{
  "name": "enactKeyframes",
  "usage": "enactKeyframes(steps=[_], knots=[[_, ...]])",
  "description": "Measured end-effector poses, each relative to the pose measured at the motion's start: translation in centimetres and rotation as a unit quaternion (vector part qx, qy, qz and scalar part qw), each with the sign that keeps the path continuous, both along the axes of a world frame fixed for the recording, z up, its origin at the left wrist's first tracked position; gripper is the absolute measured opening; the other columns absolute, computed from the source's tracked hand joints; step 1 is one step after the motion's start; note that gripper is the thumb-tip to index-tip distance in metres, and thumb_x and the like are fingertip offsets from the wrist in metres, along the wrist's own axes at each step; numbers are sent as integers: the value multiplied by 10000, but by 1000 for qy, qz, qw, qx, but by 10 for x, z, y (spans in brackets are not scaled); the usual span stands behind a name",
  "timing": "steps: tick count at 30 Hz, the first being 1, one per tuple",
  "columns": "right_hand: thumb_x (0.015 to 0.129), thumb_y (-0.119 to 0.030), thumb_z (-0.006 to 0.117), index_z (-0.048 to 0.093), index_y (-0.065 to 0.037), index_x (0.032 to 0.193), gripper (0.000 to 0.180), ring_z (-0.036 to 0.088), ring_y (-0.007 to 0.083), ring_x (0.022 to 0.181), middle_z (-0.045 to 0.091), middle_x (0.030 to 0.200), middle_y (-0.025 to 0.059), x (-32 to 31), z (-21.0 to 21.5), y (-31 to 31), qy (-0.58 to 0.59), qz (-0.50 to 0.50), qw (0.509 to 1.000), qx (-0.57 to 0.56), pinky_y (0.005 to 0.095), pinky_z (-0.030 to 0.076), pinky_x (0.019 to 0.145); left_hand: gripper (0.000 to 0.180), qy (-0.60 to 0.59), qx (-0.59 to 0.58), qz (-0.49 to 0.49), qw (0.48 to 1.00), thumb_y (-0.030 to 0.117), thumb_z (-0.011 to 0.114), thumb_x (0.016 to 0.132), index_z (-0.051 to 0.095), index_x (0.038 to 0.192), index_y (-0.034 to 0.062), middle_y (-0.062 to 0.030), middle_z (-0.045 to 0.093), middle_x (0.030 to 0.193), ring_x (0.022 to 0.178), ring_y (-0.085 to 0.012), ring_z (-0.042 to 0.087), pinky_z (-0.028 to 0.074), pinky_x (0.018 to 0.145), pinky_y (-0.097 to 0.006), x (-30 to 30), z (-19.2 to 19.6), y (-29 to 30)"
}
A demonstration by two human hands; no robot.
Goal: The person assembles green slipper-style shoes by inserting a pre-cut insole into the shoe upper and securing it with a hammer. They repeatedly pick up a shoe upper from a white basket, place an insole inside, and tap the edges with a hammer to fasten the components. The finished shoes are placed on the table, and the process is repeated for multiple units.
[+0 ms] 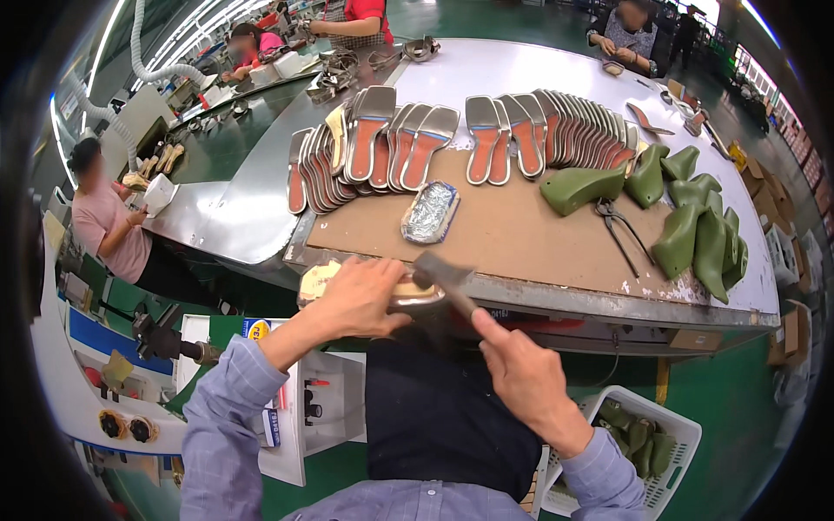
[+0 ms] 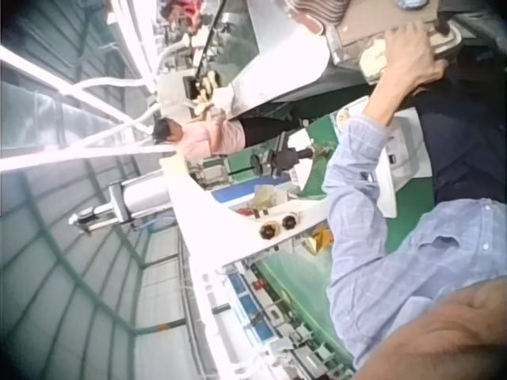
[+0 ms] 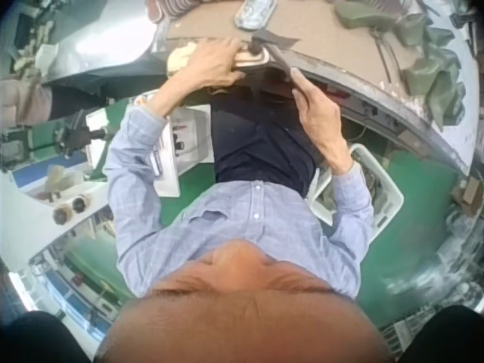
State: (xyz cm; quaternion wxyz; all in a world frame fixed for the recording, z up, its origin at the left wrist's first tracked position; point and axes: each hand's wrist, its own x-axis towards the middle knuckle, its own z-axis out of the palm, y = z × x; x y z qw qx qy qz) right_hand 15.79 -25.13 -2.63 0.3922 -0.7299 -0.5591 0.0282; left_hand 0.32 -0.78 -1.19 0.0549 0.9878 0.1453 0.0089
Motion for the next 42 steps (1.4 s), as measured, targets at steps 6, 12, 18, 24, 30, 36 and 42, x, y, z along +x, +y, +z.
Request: enactKeyframes(steps=[6,12,18,24,30,36,42], knots=[[912,-97,633,598,-222,1348,456,643,355,796,660,935,135,105,-34,-17,-180,-223,951,-119,447,515,698,788,67,-101,-20,992,343,746,673,468,1390,174,-184,697,988,923,-404,678,521,813,-498,19,46,25],[926,-82,601,601,-110,1305,380,552,335,1032,592,1082,134,135,-59,-17,-263,-229,931,-109,464,411,913,482,-540,-396,247,700,182,804,778,616,1211,85,-37,687,1060,950,-167,665,542,873,-358,-107,88,221],[904,-43,599,588,-62,1290,386,537,358,1003,575,1084,163,129,-64,4,-243,-232,932,-135,456,431,876,757,-576,-12,584,572,417,889,679,588,1139,-103,-181,655,1071,934,-308,644,507,852,-404,-259,-99,397],[891,-43,603,589,-61,1280,390,547,369,1000,589,1095,172,135,-67,11,-252,-226,932,-130,478,440,893,666,-268,36,723,635,470,785,772,620,1234,20,-191,646,1254,1151,-379,602,455,1002,-458,-325,-97,430],[827,-81,659,592,-100,1273,451,554,361,974,583,1061,161,140,-62,6,-257,-246,925,-135,475,444,872,579,-306,-8,479,823,525,618,927,679,1182,8,-198,666,1134,1045,-316,638,468,943,-402,-114,-86,358],[928,-222,672,457,24,1382,559,574,373,1106,587,1185,257,175,-48,27,56,-300,952,-12,447,463,966,338,-246,-88,466,845,308,717,858,707,956,-15,-174,710,856,793,-313,679,505,754,-403,-53,-100,344],[882,-551,675,243,57,1517,980,594,399,1166,499,1305,342,236,-21,126,49,-399,909,-108,456,509,937,284,-356,89,444,818,257,647,912,677,1097,44,-153,699,1038,946,-318,668,493,859,-390,-42,-82,338]])
